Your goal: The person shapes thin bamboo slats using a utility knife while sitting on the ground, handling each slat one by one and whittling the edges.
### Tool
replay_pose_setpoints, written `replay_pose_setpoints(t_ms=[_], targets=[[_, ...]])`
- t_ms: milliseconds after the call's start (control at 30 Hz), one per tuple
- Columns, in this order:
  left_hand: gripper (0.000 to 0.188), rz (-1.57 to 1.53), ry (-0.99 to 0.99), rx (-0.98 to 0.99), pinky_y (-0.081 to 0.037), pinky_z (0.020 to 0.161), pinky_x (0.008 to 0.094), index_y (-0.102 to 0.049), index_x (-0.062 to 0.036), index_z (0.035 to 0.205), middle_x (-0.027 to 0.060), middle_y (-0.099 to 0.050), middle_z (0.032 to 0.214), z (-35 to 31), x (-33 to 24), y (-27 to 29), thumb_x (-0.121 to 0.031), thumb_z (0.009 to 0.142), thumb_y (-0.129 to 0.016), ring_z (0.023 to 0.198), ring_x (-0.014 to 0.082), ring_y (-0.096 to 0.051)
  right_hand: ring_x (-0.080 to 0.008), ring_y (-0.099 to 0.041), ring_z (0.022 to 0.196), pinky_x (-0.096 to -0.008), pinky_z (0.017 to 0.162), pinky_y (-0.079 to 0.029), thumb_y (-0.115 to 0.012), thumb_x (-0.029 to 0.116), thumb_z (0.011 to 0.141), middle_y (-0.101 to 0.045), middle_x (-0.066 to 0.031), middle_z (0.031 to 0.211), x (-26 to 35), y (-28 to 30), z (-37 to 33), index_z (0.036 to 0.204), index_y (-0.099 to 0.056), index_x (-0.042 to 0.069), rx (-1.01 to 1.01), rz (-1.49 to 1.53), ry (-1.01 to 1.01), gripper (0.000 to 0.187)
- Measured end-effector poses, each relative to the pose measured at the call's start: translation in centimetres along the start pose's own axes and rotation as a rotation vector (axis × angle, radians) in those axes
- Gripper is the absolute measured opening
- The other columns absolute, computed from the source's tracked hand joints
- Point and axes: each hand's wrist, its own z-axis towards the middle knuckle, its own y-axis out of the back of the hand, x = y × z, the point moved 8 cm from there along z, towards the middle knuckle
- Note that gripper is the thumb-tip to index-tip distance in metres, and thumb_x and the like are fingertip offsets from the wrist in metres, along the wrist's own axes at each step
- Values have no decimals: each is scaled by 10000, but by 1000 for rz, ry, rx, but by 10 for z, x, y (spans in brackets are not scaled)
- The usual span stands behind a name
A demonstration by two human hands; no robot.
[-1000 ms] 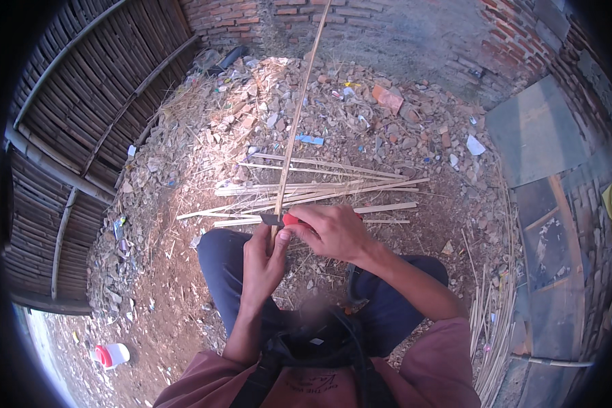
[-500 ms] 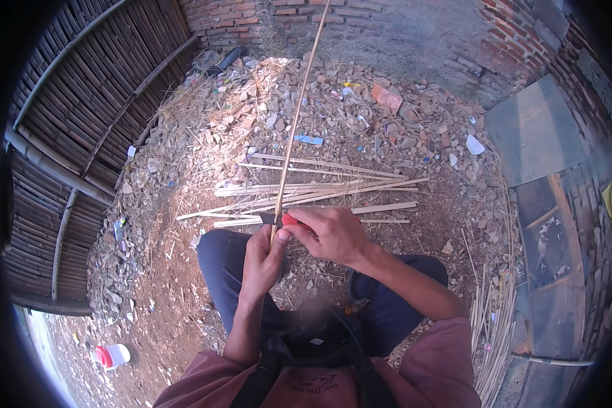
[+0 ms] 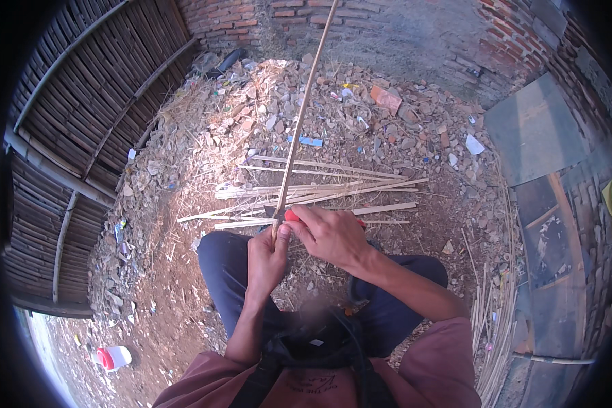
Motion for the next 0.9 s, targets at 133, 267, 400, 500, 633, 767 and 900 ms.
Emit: replay_pose_setpoints(t_ms=[133,267,400,500,633,767,900], targets=[[492,128,-43,-51,-366,537,387,-612,28,833,80,-430,571,0,-2,2,-386,1098,-636,580,127,-366,-300,-749,677,-412,571,-582,-692,259,1027,-751,-112,816,-2,0,0,1100,-704,68,5,-27,-12,204],[464,279,-60,-58,-386,529,409,-651,32,857,142,-483,560,3,-1,4,-368,1092,-643,505,199,-404,-324,-755,713,-424,605,-583,-721,237,1002,-779,-113,901,-9,-2,1,1093,-715,72,77,10,-70,189],[454,350,-55,-36,-398,532,414,-663,37,896,171,-510,568,2,-6,4,-373,1091,-636,481,272,-432,-333,-749,708,-430,604,-578,-724,248,1000,-779,-120,896,-16,-4,0,1089,-720,76,74,87,-75,194],[443,260,-41,-46,-425,549,460,-670,39,964,200,-545,584,-2,-1,0,-374,1107,-597,484,361,-515,-332,-745,699,-423,600,-575,-726,250,999,-780,-120,894,-14,-3,2,1092,-722,81,80,73,-49,192],[415,265,-49,-30,-444,588,538,-629,33,964,249,-571,619,-2,-1,0,-332,1134,-530,594,488,-596,-333,-741,693,-417,596,-565,-724,256,1007,-770,-128,860,-21,-3,5,1092,-725,84,72,23,-60,193],[418,352,-8,70,-443,597,567,-564,20,917,281,-592,658,-23,9,-7,-332,1139,-521,653,531,-604,-324,-729,643,-439,572,-529,-660,320,1060,-714,-139,703,-78,39,32,1123,-735,83,-88,-51,-294,257],[395,412,-13,132,-451,606,569,-545,4,960,267,-599,655,-41,19,-12,-341,1148,-498,675,522,-629,-323,-684,583,-444,572,-477,-600,401,1091,-652,-147,634,-107,53,39,1146,-739,71,-109,-40,-276,362]])
